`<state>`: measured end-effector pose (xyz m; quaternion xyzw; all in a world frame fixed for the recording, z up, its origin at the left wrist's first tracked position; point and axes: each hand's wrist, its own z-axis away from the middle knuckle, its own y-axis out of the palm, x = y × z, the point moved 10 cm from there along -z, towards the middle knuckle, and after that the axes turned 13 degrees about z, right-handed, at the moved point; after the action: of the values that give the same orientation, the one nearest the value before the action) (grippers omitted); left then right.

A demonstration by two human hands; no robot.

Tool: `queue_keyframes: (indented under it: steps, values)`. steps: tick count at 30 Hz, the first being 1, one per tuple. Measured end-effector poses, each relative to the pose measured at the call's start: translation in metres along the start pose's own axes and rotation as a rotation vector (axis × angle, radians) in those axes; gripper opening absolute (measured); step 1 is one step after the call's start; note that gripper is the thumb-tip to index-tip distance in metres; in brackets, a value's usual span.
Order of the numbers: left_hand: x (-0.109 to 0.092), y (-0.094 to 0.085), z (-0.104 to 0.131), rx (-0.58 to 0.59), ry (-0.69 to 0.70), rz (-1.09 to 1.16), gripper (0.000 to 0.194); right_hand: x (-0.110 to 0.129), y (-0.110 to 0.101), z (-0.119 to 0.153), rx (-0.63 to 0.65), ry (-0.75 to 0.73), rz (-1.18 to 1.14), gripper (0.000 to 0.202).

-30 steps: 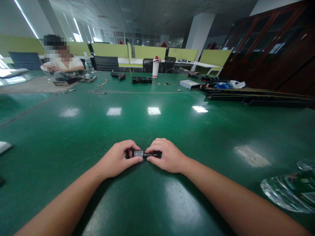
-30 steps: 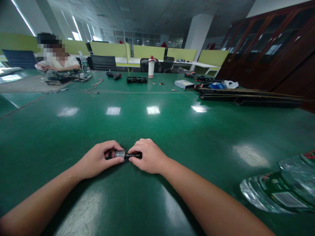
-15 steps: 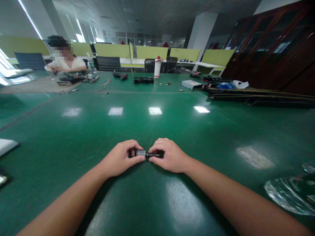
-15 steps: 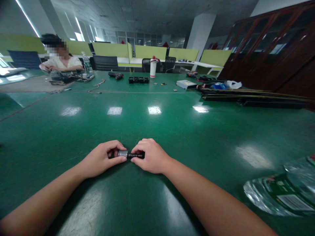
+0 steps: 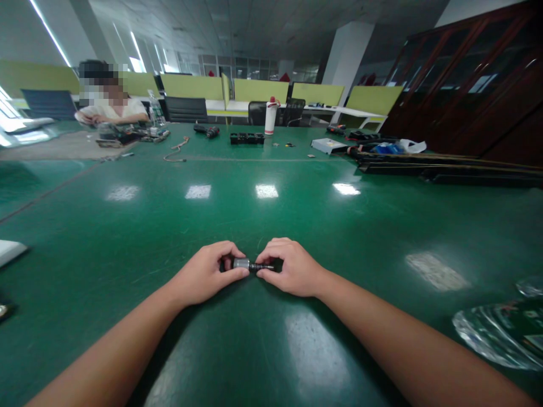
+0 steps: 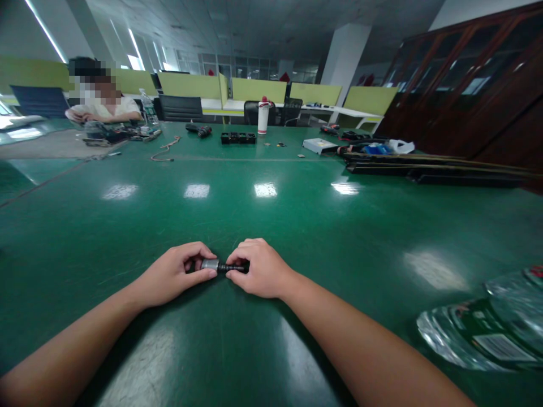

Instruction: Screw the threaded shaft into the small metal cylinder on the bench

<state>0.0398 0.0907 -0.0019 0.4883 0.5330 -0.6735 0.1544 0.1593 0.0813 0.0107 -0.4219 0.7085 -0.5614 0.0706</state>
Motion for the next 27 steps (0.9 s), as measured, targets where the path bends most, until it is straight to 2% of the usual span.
queue_keyframes:
  steps: [14,27]
  values:
    - [0.002,0.000,-0.001,0.002,-0.014,-0.003,0.025,-0.006,-0.003,0.001,-0.009,0.017,0.004,0.008]
    - [0.005,-0.006,-0.001,-0.047,-0.022,0.000,0.026,-0.016,-0.007,0.000,-0.008,0.069,0.015,0.007]
